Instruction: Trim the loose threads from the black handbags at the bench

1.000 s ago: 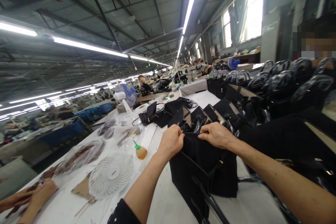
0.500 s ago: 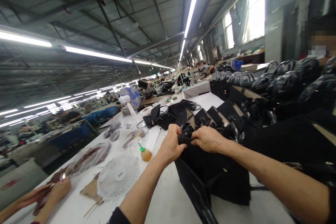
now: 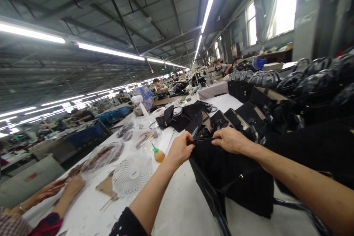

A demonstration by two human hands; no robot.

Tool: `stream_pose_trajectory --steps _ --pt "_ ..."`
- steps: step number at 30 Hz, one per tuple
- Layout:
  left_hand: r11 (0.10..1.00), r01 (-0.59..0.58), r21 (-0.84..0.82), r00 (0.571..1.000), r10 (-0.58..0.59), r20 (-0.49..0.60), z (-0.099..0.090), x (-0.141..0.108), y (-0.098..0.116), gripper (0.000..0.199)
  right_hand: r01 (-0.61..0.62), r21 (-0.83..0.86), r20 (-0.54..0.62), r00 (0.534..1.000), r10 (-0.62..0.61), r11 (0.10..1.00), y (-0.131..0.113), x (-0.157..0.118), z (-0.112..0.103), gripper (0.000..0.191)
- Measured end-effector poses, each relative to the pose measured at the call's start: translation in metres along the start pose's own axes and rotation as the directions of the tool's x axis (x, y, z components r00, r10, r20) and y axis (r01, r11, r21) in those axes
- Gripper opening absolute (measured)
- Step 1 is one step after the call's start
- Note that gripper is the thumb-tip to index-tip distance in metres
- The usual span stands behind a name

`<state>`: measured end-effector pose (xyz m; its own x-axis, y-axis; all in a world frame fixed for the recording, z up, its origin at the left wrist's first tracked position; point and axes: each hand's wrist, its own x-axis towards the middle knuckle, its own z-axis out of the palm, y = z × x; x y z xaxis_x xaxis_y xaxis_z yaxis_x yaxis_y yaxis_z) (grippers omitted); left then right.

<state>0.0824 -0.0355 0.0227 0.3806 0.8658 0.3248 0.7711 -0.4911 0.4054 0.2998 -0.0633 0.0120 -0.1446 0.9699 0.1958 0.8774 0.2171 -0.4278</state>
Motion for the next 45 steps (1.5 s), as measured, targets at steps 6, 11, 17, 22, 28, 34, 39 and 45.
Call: stream_pose_trajectory --steps 6,11,17,22,28,34,39,45 --pt "0.994 -0.004 0.107 0.998 0.01 -0.062 0.002 -0.003 0.006 0.01 -0.006 -0.015 -0.005 1.0 0.005 1.0 0.004 0.002 0.002 0.024" --pt "0.988 -0.046 0.145 0.997 0.054 -0.055 0.003 0.0 0.009 0.009 -0.005 -0.009 -0.01 1.0 0.005 1.0 0.005 0.001 0.001 0.023" --pt "0.98 -0.124 0.158 0.991 0.131 -0.037 0.004 0.006 0.009 0.014 0.014 0.004 -0.03 0.999 -0.014 1.0 0.005 0.001 0.0 0.023" --pt "0.97 -0.138 0.202 0.989 0.144 -0.017 0.002 0.008 0.013 0.014 0.032 0.006 -0.036 0.999 -0.032 0.999 0.005 -0.001 0.0 0.025" --pt "0.97 -0.117 0.212 0.992 0.124 -0.019 0.001 0.007 0.014 0.01 0.029 -0.066 -0.046 0.998 -0.032 0.997 0.003 -0.004 0.001 0.026" --pt "0.984 -0.041 0.171 0.995 0.057 -0.087 0.006 0.007 0.014 0.01 0.1 -0.054 -0.133 0.985 -0.106 0.994 -0.001 0.004 0.006 0.02" --pt "0.99 -0.016 0.141 0.992 0.033 -0.123 0.008 0.007 0.011 0.009 0.178 0.069 -0.054 0.983 -0.174 0.982 -0.008 0.019 0.011 0.024" --pt "0.998 -0.022 0.066 0.991 0.031 -0.13 0.008 0.005 0.007 0.01 0.137 0.038 -0.036 0.99 -0.136 0.99 -0.016 0.025 0.015 0.014"
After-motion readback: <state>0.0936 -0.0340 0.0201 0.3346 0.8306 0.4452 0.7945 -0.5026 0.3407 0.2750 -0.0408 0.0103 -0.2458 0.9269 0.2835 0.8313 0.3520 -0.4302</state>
